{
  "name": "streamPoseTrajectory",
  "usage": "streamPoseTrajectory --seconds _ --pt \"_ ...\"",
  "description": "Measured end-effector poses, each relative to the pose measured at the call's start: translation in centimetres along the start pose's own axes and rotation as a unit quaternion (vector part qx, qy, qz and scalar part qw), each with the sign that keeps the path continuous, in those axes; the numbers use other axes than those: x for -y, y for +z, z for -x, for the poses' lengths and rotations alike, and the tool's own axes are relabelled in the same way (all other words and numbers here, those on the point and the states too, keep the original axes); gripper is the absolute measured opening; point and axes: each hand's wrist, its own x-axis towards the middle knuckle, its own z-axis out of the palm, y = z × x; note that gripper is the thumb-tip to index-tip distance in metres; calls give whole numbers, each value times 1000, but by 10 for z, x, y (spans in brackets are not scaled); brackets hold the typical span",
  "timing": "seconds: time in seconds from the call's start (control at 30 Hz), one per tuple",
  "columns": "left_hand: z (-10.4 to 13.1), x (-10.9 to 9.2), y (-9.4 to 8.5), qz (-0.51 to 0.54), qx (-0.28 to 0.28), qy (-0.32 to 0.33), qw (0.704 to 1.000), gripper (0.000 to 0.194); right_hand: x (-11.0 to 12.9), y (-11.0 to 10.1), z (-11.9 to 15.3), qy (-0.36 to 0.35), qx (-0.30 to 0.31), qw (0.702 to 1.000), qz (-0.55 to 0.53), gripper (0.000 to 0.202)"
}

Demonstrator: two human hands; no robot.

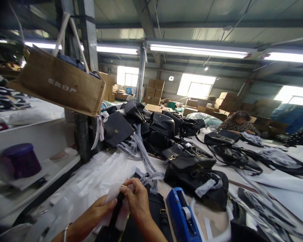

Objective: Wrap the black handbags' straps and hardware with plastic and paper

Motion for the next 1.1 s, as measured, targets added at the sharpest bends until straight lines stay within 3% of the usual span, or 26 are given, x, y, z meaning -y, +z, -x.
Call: streamPoseTrajectory --seconds 0.33,0.53,0.63,0.83,1.1 --pt "-7 1 -4 34 4 -33 999 50 10 -1 0 -17 0 1000 -8 8" --pt "-8 -1 0 -27 27 -18 999 49 15 -2 0 35 -41 999 6 25" --pt "-4 1 9 -35 -1 4 999 45 10 -4 -1 66 -20 997 16 17" --pt "-3 12 31 70 -77 22 994 44 2 -4 0 61 -26 998 23 11" --pt "-9 29 23 33 -133 14 990 51 5 -3 5 66 -17 997 32 14"
